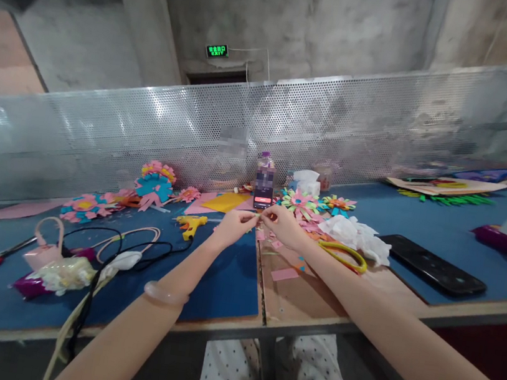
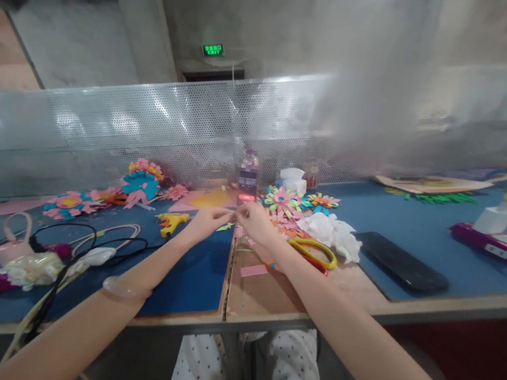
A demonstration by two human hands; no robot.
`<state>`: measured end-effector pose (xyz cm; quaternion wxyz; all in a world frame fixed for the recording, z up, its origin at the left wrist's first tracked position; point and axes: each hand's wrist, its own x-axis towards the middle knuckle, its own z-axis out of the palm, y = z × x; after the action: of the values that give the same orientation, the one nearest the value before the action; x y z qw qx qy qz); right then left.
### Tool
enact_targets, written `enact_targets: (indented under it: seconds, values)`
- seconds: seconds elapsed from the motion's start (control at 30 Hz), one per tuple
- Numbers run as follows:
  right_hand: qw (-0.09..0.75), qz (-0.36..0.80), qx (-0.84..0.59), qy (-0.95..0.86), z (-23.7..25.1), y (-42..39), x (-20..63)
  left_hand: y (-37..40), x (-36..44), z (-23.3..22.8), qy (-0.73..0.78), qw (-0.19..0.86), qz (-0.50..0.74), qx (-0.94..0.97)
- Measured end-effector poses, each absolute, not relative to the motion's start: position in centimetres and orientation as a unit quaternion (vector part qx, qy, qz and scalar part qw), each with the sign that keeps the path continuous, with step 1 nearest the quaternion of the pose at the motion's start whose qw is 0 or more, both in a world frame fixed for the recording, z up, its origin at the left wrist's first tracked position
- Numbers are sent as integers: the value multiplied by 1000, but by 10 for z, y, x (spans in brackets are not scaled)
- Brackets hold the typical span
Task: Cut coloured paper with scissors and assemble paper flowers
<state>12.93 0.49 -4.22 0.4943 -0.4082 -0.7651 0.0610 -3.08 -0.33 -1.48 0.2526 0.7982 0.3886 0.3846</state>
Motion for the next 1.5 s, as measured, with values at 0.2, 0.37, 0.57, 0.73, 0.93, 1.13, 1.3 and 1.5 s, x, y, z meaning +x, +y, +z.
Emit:
enact_targets:
  seconds: [0.2, 0.37, 0.57, 0.73, 0.93, 1.13, 1.3, 1.5]
  values:
    - [494, 84, -411, -762, -40, 3, 128, -5, -30, -14, 398, 235, 394, 794]
    - [496, 117, -427, -747, -40, 0, 126, -5, -29, -16, 404, 221, 401, 792]
    - [507, 157, -440, -724, -46, 4, 123, -3, -31, -18, 410, 209, 407, 789]
    - [541, 177, -454, -686, -51, 14, 124, -1, -32, -19, 408, 210, 402, 792]
    - [549, 196, -433, -688, -46, 13, 130, 3, -32, -23, 399, 229, 401, 792]
    - [563, 221, -425, -673, -43, 11, 135, 7, -32, -26, 380, 289, 424, 769]
    - [552, 277, -412, -670, -44, 11, 137, 12, -32, -26, 365, 380, 421, 738]
    - [523, 332, -413, -668, -46, 6, 140, 16, -36, -27, 333, 442, 382, 740]
